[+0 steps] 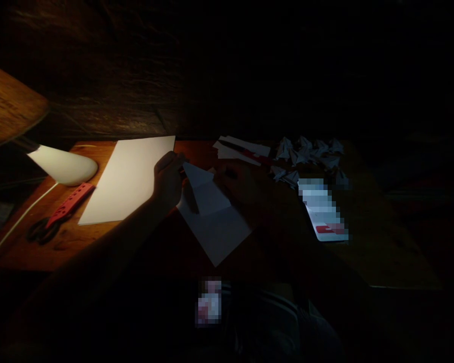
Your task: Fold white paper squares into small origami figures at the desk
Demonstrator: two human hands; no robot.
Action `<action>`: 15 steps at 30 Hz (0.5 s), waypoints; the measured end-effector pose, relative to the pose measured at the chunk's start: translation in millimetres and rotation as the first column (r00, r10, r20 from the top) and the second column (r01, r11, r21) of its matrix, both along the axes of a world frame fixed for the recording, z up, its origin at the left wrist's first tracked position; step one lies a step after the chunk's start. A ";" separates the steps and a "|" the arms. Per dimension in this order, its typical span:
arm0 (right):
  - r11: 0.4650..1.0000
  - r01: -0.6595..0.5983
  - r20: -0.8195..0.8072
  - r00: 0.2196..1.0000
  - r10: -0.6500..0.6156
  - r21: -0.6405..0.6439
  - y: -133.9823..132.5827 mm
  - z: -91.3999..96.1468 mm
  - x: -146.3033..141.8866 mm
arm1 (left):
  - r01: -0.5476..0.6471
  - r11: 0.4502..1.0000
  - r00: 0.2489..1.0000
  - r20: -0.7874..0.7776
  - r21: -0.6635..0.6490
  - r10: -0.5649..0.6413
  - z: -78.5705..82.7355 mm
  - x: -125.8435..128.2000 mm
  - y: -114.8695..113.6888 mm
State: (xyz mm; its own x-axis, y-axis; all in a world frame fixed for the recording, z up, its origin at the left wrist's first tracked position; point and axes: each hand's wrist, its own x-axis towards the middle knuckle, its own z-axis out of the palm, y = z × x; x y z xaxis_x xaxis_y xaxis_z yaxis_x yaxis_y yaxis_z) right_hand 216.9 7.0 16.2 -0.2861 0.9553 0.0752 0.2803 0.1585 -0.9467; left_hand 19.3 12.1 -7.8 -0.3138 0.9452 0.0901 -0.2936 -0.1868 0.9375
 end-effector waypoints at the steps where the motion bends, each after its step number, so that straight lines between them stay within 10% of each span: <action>1: 1.000 0.013 0.009 1.000 -0.013 0.006 -0.4 1.5 0.1 | 0.002 1.000 1.000 0.009 -0.008 -0.002 -0.1 0.2 0.1; 10: 0.986 -0.139 0.184 0.975 0.121 0.092 0.2 4.9 5.1 | -0.002 1.000 0.997 -0.073 0.031 0.004 -3.9 -3.9 3.1; 15: 0.992 0.075 0.227 0.969 -0.097 0.100 16.7 -11.3 11.2 | -0.099 0.972 0.932 -0.323 0.211 0.165 -2.5 -11.3 3.3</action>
State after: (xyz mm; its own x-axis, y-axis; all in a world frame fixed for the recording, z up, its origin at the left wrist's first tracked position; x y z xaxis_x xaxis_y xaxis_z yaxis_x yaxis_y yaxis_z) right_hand 228.1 23.7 4.9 -0.2229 0.9693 0.1036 0.5062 0.2060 -0.8374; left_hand 8.0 15.4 -10.2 -0.3548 0.8524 0.3842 0.0719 -0.3848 0.9202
